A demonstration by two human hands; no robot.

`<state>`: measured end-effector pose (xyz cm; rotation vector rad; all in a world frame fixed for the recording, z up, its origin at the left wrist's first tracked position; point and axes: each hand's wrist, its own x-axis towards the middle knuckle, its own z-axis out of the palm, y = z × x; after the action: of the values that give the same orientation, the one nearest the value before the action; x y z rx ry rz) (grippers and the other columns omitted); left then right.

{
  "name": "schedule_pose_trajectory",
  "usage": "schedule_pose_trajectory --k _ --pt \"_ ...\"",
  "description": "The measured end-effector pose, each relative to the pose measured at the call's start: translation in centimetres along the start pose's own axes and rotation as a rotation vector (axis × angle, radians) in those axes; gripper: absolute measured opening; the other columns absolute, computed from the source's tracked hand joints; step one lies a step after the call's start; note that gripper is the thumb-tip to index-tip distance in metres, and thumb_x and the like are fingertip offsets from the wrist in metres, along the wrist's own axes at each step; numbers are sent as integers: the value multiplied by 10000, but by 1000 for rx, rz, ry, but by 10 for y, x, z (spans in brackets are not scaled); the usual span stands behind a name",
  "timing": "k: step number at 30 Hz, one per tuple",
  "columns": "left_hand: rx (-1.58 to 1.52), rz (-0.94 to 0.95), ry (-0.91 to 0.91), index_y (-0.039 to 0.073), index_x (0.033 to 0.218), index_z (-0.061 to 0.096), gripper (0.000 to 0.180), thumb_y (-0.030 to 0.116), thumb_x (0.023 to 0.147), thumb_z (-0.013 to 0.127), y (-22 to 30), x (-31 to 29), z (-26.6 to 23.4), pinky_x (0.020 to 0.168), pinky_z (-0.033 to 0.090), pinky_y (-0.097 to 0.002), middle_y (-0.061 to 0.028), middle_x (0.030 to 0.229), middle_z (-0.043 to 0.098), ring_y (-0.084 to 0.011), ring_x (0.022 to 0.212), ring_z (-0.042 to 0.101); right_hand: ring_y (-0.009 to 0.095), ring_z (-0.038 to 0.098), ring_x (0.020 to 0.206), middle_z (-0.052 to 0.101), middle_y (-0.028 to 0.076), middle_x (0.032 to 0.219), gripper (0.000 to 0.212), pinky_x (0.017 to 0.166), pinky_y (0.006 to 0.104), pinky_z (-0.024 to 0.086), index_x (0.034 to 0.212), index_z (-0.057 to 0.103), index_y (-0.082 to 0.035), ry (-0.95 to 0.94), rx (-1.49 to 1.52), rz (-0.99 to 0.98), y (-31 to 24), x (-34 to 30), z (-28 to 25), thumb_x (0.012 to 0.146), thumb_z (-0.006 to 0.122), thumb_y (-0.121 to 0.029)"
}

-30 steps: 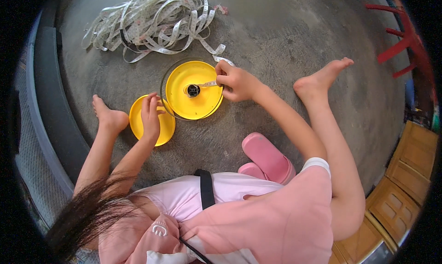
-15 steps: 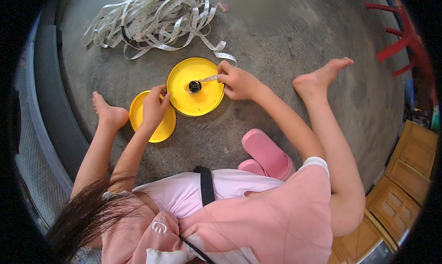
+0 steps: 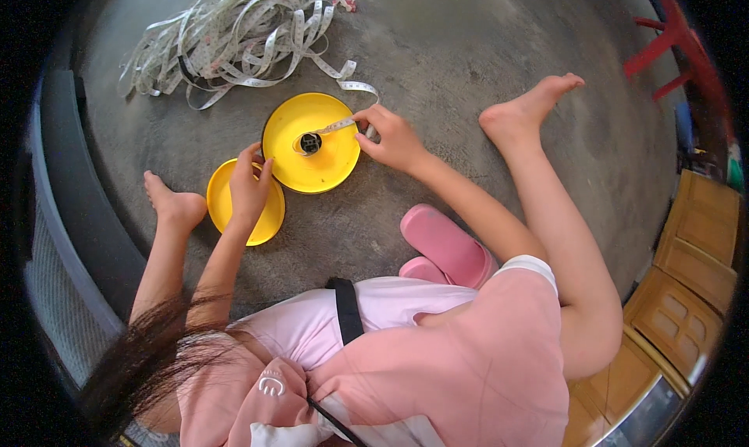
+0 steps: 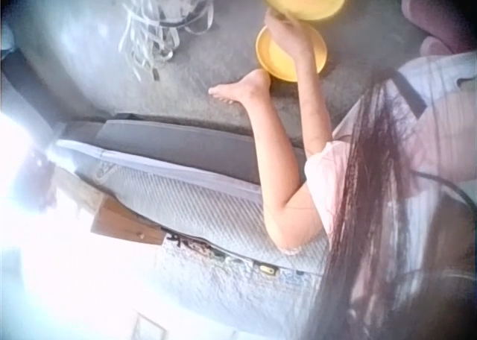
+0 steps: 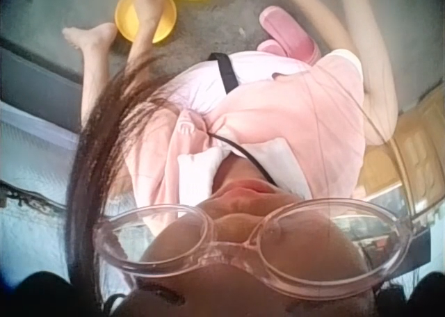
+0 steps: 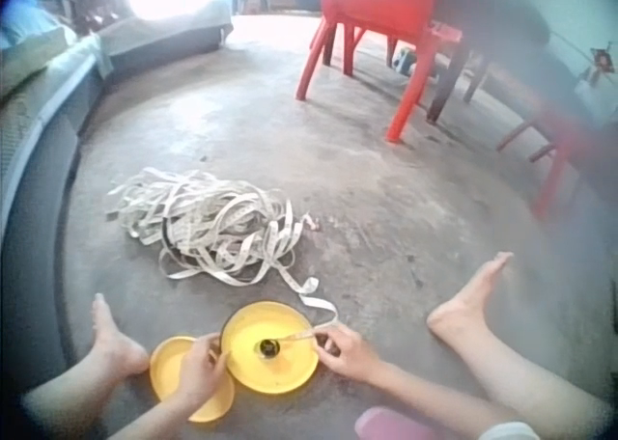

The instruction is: The person sits on the floor and assembles a measuring tape into a yellow plastic reel by hand, handling a black hub and threading the tape through the reel casing.

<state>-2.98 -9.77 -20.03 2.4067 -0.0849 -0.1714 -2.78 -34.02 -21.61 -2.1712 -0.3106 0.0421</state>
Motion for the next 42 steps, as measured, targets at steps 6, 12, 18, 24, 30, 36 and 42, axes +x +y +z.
schedule_pose_trajectory --k 6,12,18,24,30,36,42 --pt "93 102 -37 30 1020 415 390 130 675 567 6 -4 2 536 418 -286 -113 837 481 -224 655 515 151 479 598 467 64 673 207 523 242 386 848 494 -27 164 20 81 0 -6 8 643 512 -43" --pt "387 304 -153 35 1093 351 577 244 625 615 24 -5 -2 723 373 -344 -132 1086 346 -267 915 423 177 465 601 446 78 692 200 527 264 383 841 484 -20 228 38 183 -4 -11 8 641 490 -25" --pt "423 407 -251 14 1165 263 705 271 615 621 14 4 6 915 207 -401 -157 1264 121 -309 1145 188 203 475 646 446 94 719 194 560 276 386 839 476 -17 269 36 206 3 -13 15 645 479 -14" --pt "348 398 -273 -40 1145 259 699 267 623 610 8 3 5 905 228 -397 -186 1258 128 -306 1139 209 79 443 642 451 26 735 212 499 165 359 898 510 -23 247 61 181 7 -12 12 687 504 -18" --pt "77 333 -162 -7 1113 309 516 109 674 553 -1 9 8 816 345 -330 -171 1175 290 -303 1022 371 96 473 617 488 38 737 185 525 193 382 863 533 -23 246 168 268 3 -9 9 679 528 -42" --pt "-195 169 -17 38 959 459 254 73 712 507 7 37 11 641 412 -315 -115 821 486 -265 733 505 86 466 639 492 31 753 172 535 181 369 860 536 -18 258 160 330 7 -6 11 694 528 -60" --pt "-74 271 102 40 758 527 113 146 721 511 7 67 30 566 395 -325 -102 680 462 -263 647 486 83 465 625 514 32 721 144 547 193 371 823 554 -16 267 86 360 1 2 12 704 537 -97"
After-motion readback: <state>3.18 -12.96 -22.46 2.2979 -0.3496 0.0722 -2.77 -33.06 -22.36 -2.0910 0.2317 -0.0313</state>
